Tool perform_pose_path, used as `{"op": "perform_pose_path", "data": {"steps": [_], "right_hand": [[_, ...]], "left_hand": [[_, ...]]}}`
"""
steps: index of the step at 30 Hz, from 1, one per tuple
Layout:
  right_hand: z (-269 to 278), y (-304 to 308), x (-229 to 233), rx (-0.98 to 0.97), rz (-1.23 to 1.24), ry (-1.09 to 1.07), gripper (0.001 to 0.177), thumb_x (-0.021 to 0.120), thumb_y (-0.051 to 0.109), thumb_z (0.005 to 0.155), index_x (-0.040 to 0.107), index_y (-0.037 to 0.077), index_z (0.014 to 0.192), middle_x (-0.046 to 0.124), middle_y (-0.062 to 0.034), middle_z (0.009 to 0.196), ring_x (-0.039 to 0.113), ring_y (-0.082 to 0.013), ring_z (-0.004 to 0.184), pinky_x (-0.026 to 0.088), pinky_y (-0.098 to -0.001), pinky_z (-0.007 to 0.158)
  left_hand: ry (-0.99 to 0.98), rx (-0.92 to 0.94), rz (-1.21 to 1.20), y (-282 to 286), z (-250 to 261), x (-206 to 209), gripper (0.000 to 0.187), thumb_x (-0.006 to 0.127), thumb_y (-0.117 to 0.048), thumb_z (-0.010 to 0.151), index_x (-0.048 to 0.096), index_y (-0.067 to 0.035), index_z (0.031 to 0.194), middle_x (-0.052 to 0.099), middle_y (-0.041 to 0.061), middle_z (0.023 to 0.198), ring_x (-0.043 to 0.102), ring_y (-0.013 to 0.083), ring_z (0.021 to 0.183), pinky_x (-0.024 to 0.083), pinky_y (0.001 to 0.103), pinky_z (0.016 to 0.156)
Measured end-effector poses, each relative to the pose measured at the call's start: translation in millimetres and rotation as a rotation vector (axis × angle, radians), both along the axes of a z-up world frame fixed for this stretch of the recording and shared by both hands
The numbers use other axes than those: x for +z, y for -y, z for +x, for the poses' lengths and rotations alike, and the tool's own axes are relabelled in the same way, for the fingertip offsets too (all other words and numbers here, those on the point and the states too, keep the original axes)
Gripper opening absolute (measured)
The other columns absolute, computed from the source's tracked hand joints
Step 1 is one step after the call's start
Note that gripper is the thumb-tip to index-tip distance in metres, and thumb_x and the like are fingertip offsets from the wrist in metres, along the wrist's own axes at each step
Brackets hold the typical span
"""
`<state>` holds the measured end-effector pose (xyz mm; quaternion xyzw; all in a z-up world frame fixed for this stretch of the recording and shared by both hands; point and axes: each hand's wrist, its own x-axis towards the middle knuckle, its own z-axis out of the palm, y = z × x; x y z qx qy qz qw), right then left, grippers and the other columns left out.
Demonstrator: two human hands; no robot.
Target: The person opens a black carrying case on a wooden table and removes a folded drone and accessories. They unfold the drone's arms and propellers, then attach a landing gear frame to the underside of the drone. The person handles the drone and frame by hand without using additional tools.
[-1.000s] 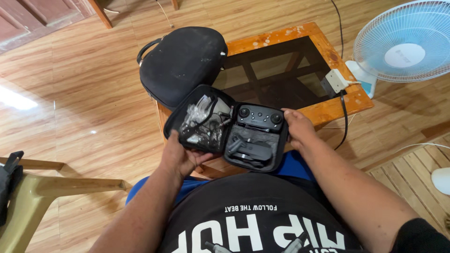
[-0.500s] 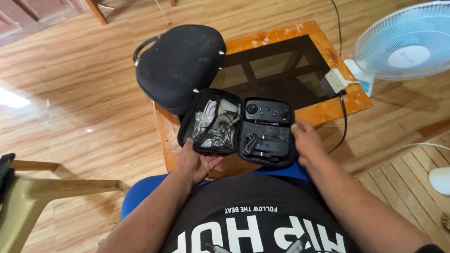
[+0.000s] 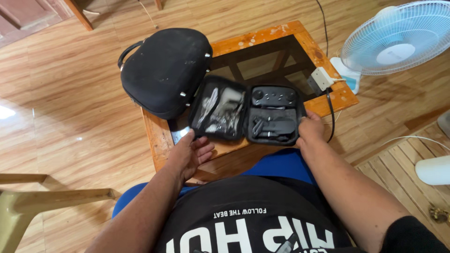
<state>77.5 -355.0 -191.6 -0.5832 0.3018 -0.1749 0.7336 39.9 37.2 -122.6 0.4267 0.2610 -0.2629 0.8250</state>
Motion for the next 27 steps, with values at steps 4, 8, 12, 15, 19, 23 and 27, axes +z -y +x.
{"op": "perform_pose_path", "data": {"steps": [4, 8, 12, 15, 19, 23, 27], "right_hand": [[7.4, 14.9, 3.7, -0.173, -0.043, -0.048, 0.037, 0.052, -0.004, 0.095, 0.062, 0.001, 0.131, 0.071, -0.0111, 0.113, 0.071, -0.0196, 0.094, 0.060, -0.0329, 0.079], [16.4, 24.8, 16.1, -0.207, -0.020, -0.041, 0.037, 0.049, 0.000, 0.097, 0.060, 0.002, 0.133, 0.070, -0.0126, 0.114, 0.070, -0.0218, 0.096, 0.058, -0.0349, 0.079], [15.9, 32.8, 11.8, -0.107, -0.239, -0.141, 0.038, 0.052, 0.003, 0.099, 0.061, 0.008, 0.135, 0.067, -0.0056, 0.117, 0.065, -0.0168, 0.102, 0.053, -0.0300, 0.084], [17.7, 44.9, -1.2, -0.022, -0.401, -0.064, 0.034, 0.057, 0.002, 0.100, 0.066, 0.005, 0.133, 0.069, -0.0095, 0.115, 0.063, -0.0177, 0.100, 0.051, -0.0276, 0.087], [23.3, 63.9, -12.6, 0.059, -0.535, -0.129, 0.036, 0.057, -0.001, 0.098, 0.068, 0.006, 0.131, 0.070, -0.0074, 0.116, 0.065, -0.0165, 0.102, 0.051, -0.0275, 0.088], [38.7, 82.0, 0.9, 0.144, -0.624, -0.099, 0.038, 0.055, -0.001, 0.097, 0.068, 0.005, 0.133, 0.071, -0.0066, 0.120, 0.065, -0.0154, 0.107, 0.050, -0.0285, 0.093], [15.9, 74.7, 6.2, 0.076, -0.257, -0.170, 0.047, 0.054, 0.008, 0.107, 0.063, 0.013, 0.153, 0.068, -0.0136, 0.105, 0.049, -0.0304, 0.080, 0.038, -0.0456, 0.072]], "left_hand": [[0.042, -0.124, 0.156, 14.5, 9.4, 14.3, 0.060, 0.046, -0.040, 0.100, 0.030, -0.023, 0.156, 0.056, 0.010, 0.145, 0.064, 0.0309, 0.117, 0.055, 0.042, 0.094], [0.103, -0.251, 0.298, 31.2, 13.6, 22.6, 0.063, 0.051, -0.037, 0.098, 0.034, -0.024, 0.157, 0.059, 0.007, 0.141, 0.066, 0.0277, 0.112, 0.058, 0.040, 0.089], [0.251, -0.395, 0.600, 28.7, 8.6, 17.8, 0.061, 0.058, -0.030, 0.097, 0.045, -0.021, 0.155, 0.068, 0.015, 0.127, 0.069, 0.0293, 0.097, 0.056, 0.038, 0.079], [0.344, -0.411, 0.722, 12.6, 4.4, 11.1, 0.058, 0.060, -0.034, 0.095, 0.048, -0.021, 0.150, 0.071, 0.006, 0.125, 0.071, 0.0192, 0.100, 0.059, 0.035, 0.079], [0.675, -0.381, 1.063, -12.9, -5.6, 12.7, 0.051, 0.063, -0.031, 0.098, 0.055, -0.018, 0.147, 0.067, 0.011, 0.131, 0.068, 0.0214, 0.109, 0.055, 0.035, 0.091], [0.447, -0.187, 1.087, -43.4, 6.1, 15.0, 0.060, 0.062, -0.030, 0.094, 0.049, -0.018, 0.151, 0.068, 0.019, 0.126, 0.069, 0.0297, 0.109, 0.056, 0.042, 0.095], [0.906, 0.003, 1.656, -76.0, 8.2, -13.4, 0.065, 0.075, -0.029, 0.093, 0.048, 0.003, 0.143, 0.055, 0.033, 0.139, 0.051, 0.0482, 0.129, 0.041, 0.053, 0.105]]}}
